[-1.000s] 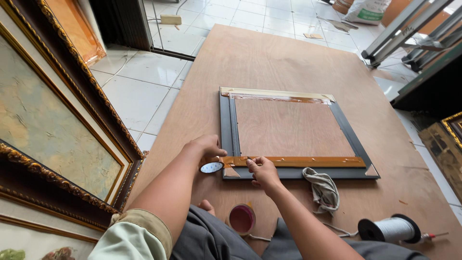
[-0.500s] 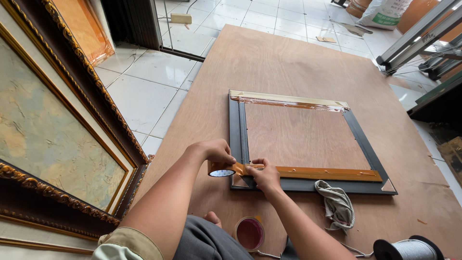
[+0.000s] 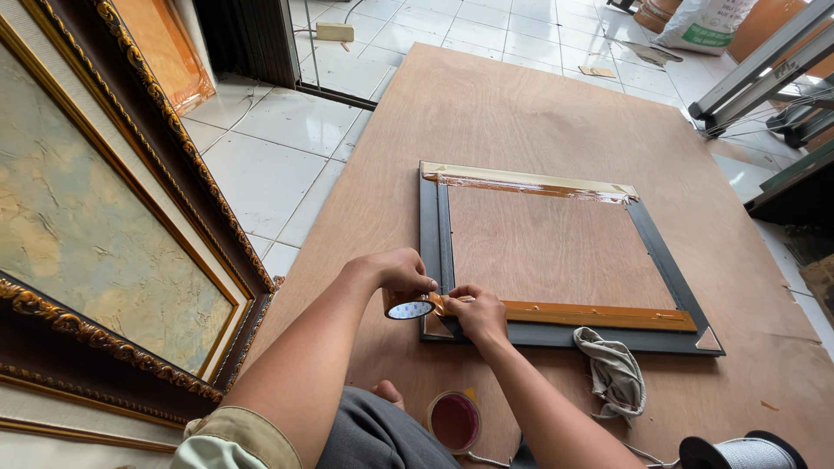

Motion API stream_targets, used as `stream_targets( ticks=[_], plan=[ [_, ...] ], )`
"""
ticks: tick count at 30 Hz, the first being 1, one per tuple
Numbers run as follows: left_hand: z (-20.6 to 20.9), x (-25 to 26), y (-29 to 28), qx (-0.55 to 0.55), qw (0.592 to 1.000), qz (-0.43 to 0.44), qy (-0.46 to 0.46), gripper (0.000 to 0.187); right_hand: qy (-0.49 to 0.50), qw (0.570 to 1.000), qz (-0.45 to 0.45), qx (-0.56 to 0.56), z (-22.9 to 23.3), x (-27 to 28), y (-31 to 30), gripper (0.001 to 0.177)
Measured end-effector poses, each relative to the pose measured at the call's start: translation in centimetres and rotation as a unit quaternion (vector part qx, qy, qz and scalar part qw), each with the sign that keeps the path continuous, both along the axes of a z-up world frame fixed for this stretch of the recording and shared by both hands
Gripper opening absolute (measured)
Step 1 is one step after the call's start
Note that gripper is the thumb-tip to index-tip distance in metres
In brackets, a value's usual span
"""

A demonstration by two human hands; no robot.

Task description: The person applies brown and gold tape to the edges of a rectangular frame lying on a wooden board. They smooth the tape with a cloth, flip the frame to work on the opposite side, and continue taping and smoothing the edges.

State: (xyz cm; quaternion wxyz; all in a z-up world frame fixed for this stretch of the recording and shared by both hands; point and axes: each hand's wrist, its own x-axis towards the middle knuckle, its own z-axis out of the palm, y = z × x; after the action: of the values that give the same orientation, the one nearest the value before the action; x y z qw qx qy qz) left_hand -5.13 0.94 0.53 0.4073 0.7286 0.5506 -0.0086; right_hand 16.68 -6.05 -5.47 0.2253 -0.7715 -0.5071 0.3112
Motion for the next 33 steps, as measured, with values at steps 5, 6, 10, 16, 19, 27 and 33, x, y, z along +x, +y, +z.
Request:
stream_targets(
  ticks=[5, 6, 10, 16, 19, 27, 33],
  plan=[
    [-0.7, 0.1, 0.4, 0.004, 1.000, -0.004, -0.001, 0.038, -0.030, 0.999, 0.012, -0.016, 1.4, -0.6, 0.1, 0.031],
    [-0.8, 0.1, 0.4, 0.005, 1.000, -0.008, -0.001, 0.039, -0.019, 1.000, 0.004, -0.017, 2.0, -0.8, -0.2, 0.032],
    [-0.3, -0.1, 0.0, 0.003, 1.000, 0.007, 0.002, 0.037, 0.015, 1.000, -0.014, -0.006, 0.4, -0.1, 0.4, 0.031],
    [-0.3, -0.3, -0.1, -0.002, 1.000, 0.009, -0.006, 0.039, 0.026, 0.999, -0.018, 0.000, 0.7, -0.1, -0.1, 0.033],
    [0.1, -0.2, -0.4, 0.000, 1.000, 0.004, 0.000, 0.039, -0.020, 1.000, 0.004, -0.016, 0.9, -0.4, 0.2, 0.029],
    [-0.3, -0.3, 0.0, -0.008, 1.000, -0.009, 0.002, 0.040, -0.043, 0.997, 0.042, -0.042, 0.3, 0.3, 0.2, 0.027],
    [3.0, -1.7, -2.0, 0.019, 0.998, 0.026, 0.058, 0.036, -0.010, 0.993, 0.101, -0.061, 0.7, 3.1, -4.4, 0.032]
  ],
)
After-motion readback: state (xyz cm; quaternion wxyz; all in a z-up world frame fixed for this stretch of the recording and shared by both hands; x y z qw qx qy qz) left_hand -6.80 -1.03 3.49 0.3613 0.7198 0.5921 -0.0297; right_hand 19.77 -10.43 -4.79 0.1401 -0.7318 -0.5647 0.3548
